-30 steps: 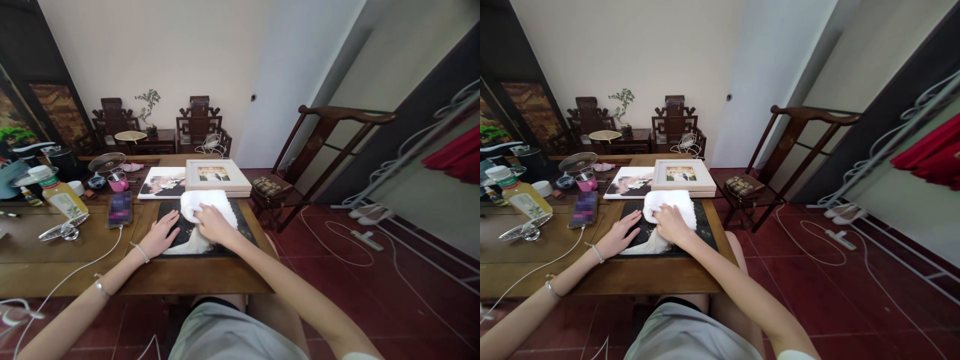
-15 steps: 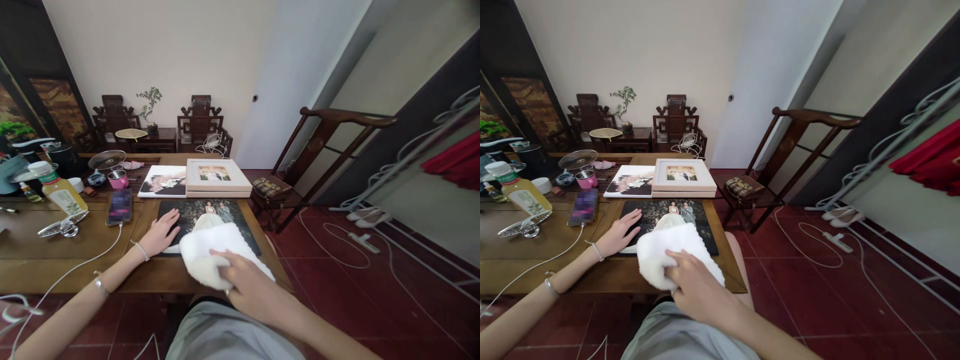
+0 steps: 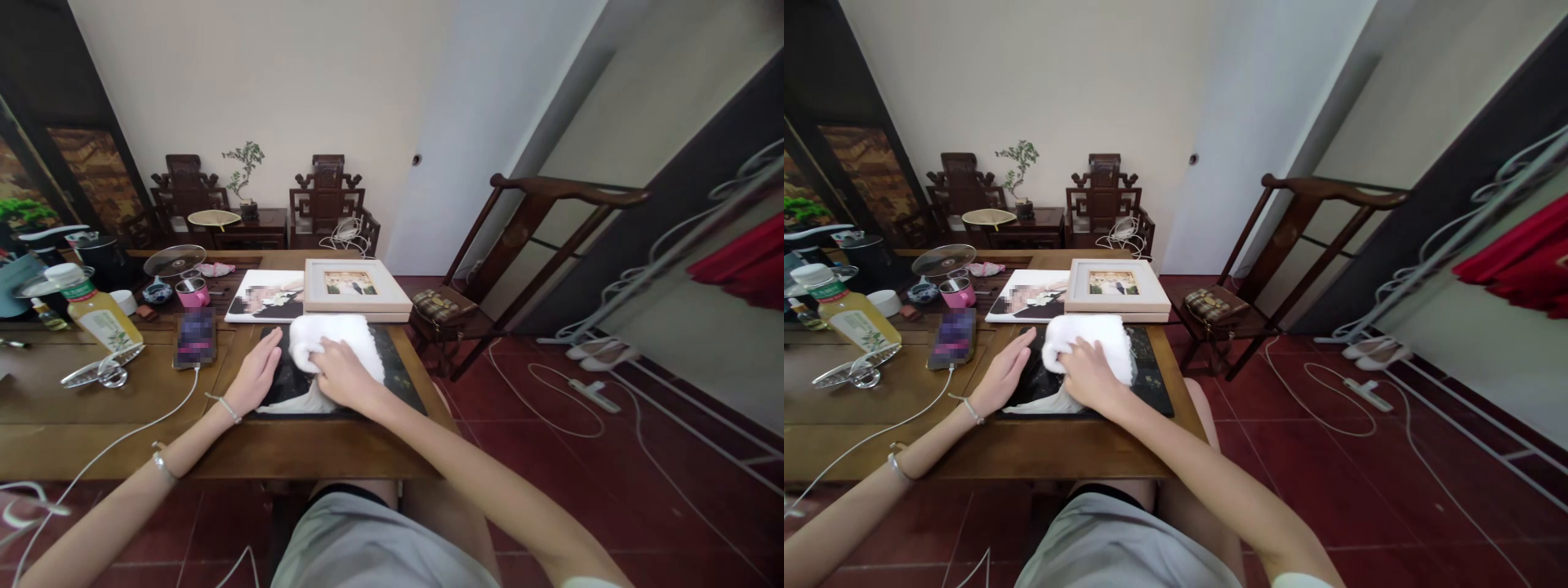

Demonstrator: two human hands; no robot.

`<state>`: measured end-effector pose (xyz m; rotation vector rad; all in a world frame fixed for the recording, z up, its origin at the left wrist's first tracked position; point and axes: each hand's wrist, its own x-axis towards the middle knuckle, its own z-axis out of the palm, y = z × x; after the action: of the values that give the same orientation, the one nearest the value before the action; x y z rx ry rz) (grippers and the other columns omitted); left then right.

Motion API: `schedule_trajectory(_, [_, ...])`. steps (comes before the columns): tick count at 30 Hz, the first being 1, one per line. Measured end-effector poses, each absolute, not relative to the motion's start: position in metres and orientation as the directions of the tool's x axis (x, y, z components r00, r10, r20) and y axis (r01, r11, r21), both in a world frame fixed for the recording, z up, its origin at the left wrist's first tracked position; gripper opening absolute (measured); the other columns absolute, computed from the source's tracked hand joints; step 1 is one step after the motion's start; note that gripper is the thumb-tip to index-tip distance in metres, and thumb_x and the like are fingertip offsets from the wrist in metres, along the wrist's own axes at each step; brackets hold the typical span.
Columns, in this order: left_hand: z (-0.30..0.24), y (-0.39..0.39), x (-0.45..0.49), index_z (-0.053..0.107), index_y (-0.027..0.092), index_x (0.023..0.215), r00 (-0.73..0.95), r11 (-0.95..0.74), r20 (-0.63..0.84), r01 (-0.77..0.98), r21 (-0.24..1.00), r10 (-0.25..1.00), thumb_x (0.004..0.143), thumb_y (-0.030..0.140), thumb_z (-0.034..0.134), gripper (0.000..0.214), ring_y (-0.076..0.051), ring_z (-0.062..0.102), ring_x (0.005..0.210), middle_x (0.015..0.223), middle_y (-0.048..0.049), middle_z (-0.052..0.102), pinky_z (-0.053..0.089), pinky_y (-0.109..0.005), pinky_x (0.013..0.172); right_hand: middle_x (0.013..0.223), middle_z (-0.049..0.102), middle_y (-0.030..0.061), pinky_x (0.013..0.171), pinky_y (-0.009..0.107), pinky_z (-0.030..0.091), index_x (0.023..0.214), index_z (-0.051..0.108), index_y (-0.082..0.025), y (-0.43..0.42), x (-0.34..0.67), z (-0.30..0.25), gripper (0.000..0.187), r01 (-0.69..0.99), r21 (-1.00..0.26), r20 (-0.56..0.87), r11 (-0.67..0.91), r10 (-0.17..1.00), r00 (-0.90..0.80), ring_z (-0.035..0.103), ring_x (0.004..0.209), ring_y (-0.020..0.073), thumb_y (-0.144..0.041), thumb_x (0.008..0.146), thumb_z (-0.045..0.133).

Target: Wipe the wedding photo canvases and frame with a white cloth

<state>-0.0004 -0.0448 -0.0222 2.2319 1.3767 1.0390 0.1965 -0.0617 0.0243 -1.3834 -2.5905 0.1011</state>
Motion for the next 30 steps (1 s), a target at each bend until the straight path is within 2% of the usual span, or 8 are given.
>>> schedule_trajectory(4, [-0.017, -0.045, -0.001, 0.043, 0.008, 0.136, 0.152, -0.452, 0.459, 0.593, 0.666, 0.875, 0.095, 0.046, 0.026, 0.058, -0.019, 0.038, 0.133, 0.143, -0.0122, 0.043, 0.025, -0.035, 0.114, 0.124, 0.057, 0.0191, 0.103, 0.049, 0.028, 0.098, 0.067, -0.012, -0.09, 0.19, 0.023, 0.035, 0.645, -0.258, 0.157, 0.72, 0.69, -0.707, 0.04, 0.127, 0.0303, -0.004, 0.07, 0.048])
schedule_trajectory(9, [-0.015, -0.046, 0.0, 0.046, 0.008, 0.133, 0.175, -0.435, 0.421, 0.605, 0.667, 0.89, 0.095, 0.048, 0.023, 0.06, -0.02, 0.041, 0.131, 0.14, -0.0131, 0.046, 0.027, -0.037, 0.113, 0.125, 0.058, 0.0173, 0.107, 0.043, 0.026, 0.094, 0.068, -0.014, -0.122, 0.213, 0.028, 0.036, 0.502, -0.384, 0.105, 0.775, 0.576, -0.81, 0.039, 0.13, 0.0238, -0.004, 0.066, 0.048])
schedule_trajectory(11, [-0.017, -0.046, 0.0, 0.046, 0.01, 0.133, 0.221, -0.444, 0.401, 0.633, 0.635, 0.889, 0.095, 0.048, 0.023, 0.058, -0.021, 0.041, 0.132, 0.141, -0.0118, 0.045, 0.027, -0.039, 0.113, 0.118, 0.062, 0.0141, 0.104, 0.038, 0.031, 0.092, 0.067, -0.017, -0.13, 0.227, 0.033, 0.037, 0.53, -0.41, 0.075, 0.743, 0.606, -0.792, 0.045, 0.125, 0.0224, -0.003, 0.065, 0.046])
schedule_trajectory(14, [-0.022, -0.047, 0.001, 0.042, 0.012, 0.136, 0.341, -0.477, 0.336, 0.69, 0.545, 0.878, 0.095, 0.044, 0.026, 0.054, -0.021, 0.033, 0.136, 0.147, -0.0116, 0.035, 0.025, -0.041, 0.113, 0.098, 0.066, 0.0115, 0.087, 0.032, 0.041, 0.085, 0.066, -0.018, -0.131, 0.249, 0.036, 0.031, 0.665, -0.369, 0.019, 0.649, 0.721, -0.693, 0.057, 0.103, 0.0233, -0.006, 0.067, 0.044])
schedule_trajectory(16, [-0.026, -0.048, 0.002, 0.038, 0.012, 0.139, 0.4, -0.483, 0.271, 0.736, 0.474, 0.875, 0.095, 0.041, 0.027, 0.053, -0.022, 0.027, 0.138, 0.15, -0.0121, 0.029, 0.027, -0.044, 0.111, 0.087, 0.066, 0.0101, 0.075, 0.03, 0.042, 0.078, 0.064, -0.018, -0.123, 0.261, 0.036, 0.024, 0.762, -0.317, -0.004, 0.566, 0.802, -0.597, 0.06, 0.085, 0.0227, -0.008, 0.07, 0.043])
schedule_trajectory(18, [-0.028, -0.05, 0.002, 0.037, 0.014, 0.139, 0.425, -0.482, 0.228, 0.774, 0.411, 0.876, 0.095, 0.038, 0.027, 0.051, -0.022, 0.025, 0.139, 0.15, -0.0119, 0.029, 0.029, -0.046, 0.109, 0.082, 0.065, 0.0092, 0.069, 0.028, 0.04, 0.074, 0.062, -0.017, -0.109, 0.269, 0.033, 0.021, 0.821, -0.294, 0.014, 0.49, 0.861, -0.509, 0.058, 0.077, 0.0212, -0.01, 0.071, 0.043])
schedule_trajectory(24, [-0.03, -0.051, 0.002, 0.043, 0.016, 0.135, 0.445, -0.494, 0.214, 0.802, 0.336, 0.869, 0.095, 0.034, 0.027, 0.047, -0.023, 0.028, 0.138, 0.148, -0.0123, 0.034, 0.033, -0.048, 0.105, 0.085, 0.067, 0.0071, 0.065, 0.024, 0.039, 0.078, 0.062, -0.015, -0.052, 0.257, 0.032, 0.02, 0.812, -0.394, 0.114, 0.431, 0.899, -0.423, 0.058, 0.076, 0.0195, -0.011, 0.073, 0.043])
schedule_trajectory(30, [-0.031, -0.049, 0.001, 0.045, 0.013, 0.134, 0.451, -0.507, 0.232, 0.79, 0.345, 0.862, 0.094, 0.033, 0.029, 0.047, -0.025, 0.029, 0.138, 0.147, -0.0135, 0.036, 0.031, -0.048, 0.108, 0.094, 0.068, 0.0101, 0.069, 0.025, 0.042, 0.091, 0.064, -0.011, -0.012, 0.202, 0.048, 0.027, 0.771, -0.402, 0.097, 0.493, 0.861, -0.5, 0.06, 0.084, 0.0215, -0.01, 0.075, 0.042])
